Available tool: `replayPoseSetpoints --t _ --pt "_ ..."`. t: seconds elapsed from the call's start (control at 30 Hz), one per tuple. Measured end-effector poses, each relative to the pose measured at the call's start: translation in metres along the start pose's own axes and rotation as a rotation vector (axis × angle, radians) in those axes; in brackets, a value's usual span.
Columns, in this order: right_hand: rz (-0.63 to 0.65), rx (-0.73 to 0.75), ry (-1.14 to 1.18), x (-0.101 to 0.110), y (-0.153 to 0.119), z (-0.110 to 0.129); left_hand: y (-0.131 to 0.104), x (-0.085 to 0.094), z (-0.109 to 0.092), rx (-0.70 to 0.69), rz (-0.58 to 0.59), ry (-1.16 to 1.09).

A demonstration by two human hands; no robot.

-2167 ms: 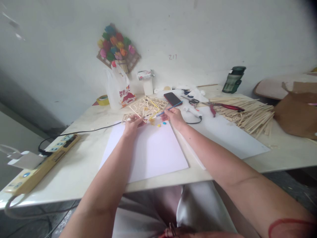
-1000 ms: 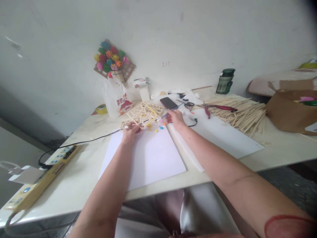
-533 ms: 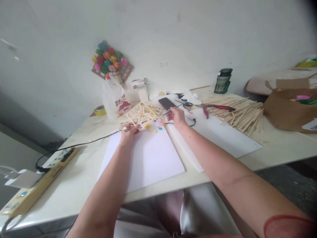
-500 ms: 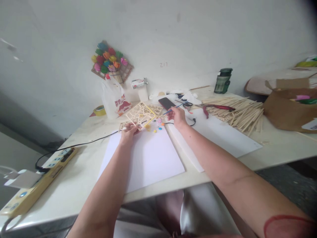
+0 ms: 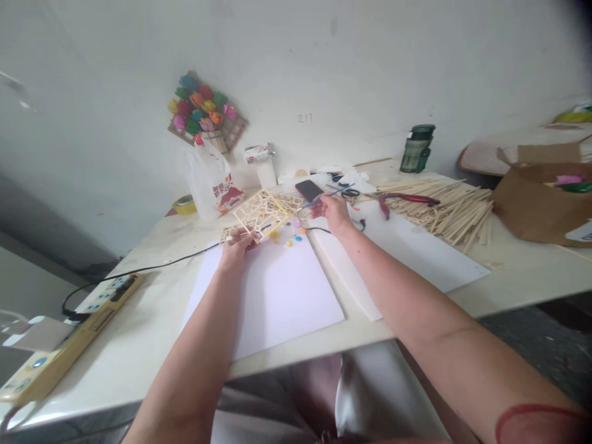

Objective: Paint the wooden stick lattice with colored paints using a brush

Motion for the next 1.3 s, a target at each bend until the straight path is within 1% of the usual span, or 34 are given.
replayPoseSetpoints --t 0.1,0.3,0.47,0.8,1.3 --pt "0.031 -0.012 -0.013 0.0012 0.0004 -0.0011 0.0019 0.0029 0.0015 0.014 0.0 0.001" --pt "0.094 0.018 -0.012 0.0021 0.001 0.0002 0.0043 0.0069 0.0026 0.025 -0.019 -0.019" --pt "0.092 0.014 0.007 0.0017 0.0017 0.0016 0.004 0.0072 0.0017 0.028 -0.016 -0.024" --pt "0.084 -0.009 -0.034 0.0021 0.001 0.0007 0.0037 0.0074 0.002 0.022 0.001 -0.023" --pt "0.147 0.016 -0.025 0.0003 -0.0013 -0.0032 0.003 0.0059 0.001 0.022 -0.015 -0.021"
Point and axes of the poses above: each hand's wrist, its own y-axis towards the middle knuckle, its own x-axis out of the back of the hand, z = x × y, the point moved 3 cm from there along y, towards the middle knuckle, and after that the axes turned 3 degrees about y, right-handed, at the moved point
